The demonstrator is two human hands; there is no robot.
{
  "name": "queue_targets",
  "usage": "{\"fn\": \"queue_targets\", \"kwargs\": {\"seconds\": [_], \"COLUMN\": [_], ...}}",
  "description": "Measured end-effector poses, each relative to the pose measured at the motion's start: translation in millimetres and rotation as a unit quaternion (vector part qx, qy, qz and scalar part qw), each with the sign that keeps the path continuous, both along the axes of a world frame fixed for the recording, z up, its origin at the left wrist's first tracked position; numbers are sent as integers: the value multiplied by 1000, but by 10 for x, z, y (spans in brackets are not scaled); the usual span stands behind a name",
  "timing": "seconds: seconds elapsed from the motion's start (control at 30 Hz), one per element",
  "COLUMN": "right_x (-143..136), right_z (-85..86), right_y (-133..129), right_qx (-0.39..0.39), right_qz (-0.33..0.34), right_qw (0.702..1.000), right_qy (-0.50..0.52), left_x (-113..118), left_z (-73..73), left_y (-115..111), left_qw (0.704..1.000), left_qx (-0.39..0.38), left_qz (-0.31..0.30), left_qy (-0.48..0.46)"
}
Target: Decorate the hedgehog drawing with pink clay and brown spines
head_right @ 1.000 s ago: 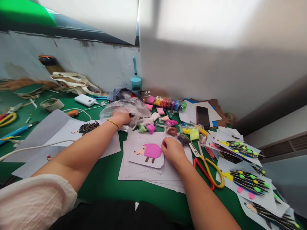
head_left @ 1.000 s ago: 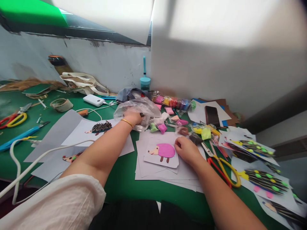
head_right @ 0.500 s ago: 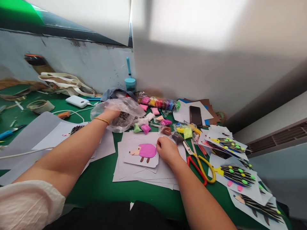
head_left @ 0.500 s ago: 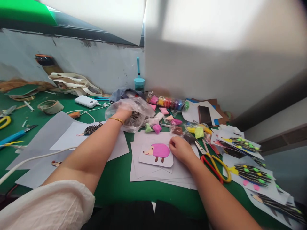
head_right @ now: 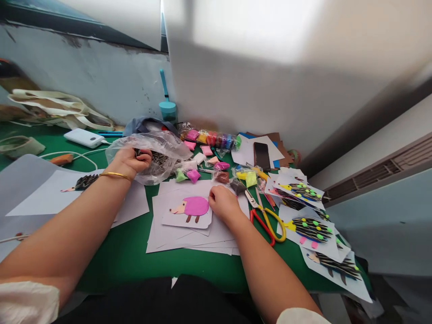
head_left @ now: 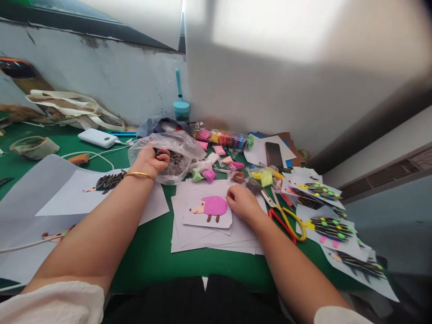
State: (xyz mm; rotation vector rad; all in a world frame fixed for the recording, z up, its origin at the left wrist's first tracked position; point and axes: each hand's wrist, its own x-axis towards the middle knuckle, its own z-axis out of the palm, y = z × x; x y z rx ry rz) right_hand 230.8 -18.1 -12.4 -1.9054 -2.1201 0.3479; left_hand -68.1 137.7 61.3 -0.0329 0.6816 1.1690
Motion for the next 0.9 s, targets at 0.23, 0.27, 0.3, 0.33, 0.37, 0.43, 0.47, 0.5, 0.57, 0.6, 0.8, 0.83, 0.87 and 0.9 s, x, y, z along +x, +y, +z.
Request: {"fn": "queue_targets", "kwargs": {"seconds": [0.23,0.27,0.3,0.33,0.37,0.43,0.47,0.5,0.57,0.6,0.8,0.83,0.87,0.9], "right_x": [3,3,5,9,15,32,42,49,46,29,-316,-389,-455,-512], "right_z": [-11,-17,-25,-34,-44,-66,-76,-84,-89,-83,87,125,160,190], "right_y": [-13,-15,-16,-17,-17,-13,-9,-4,2,0,-109,-130,-147,-158], "right_qx": [6,6,7,7,8,9,11,18,56,85,176,168,157,148], "right_qz": [8,10,12,14,15,16,16,18,20,25,121,133,137,134], "right_qw": [1000,1000,1000,1000,1000,1000,999,999,996,992,935,932,932,935], "right_qy": [11,13,16,19,21,25,26,32,66,94,282,292,296,294], "left_x": [261,322,386,451,514,620,662,694,739,754,828,841,853,865], "left_z": [-51,-75,-102,-134,-168,-240,-275,-308,-361,-383,-464,-474,-483,-492], "left_y": [-705,-824,-932,-1023,-1093,-1170,-1182,-1183,-1174,-1173,-1300,-1330,-1358,-1382], "left_qw": [999,999,998,993,986,974,970,967,963,962,956,956,956,954], "left_qx": [-6,-6,-9,-5,-6,-3,0,2,9,14,44,52,63,75], "left_qz": [-29,-38,-59,-108,-155,-214,-231,-247,-265,-270,-287,-282,-275,-267], "left_qy": [-17,-20,-25,-42,-57,-69,-69,-65,-47,-35,44,65,87,111]}}
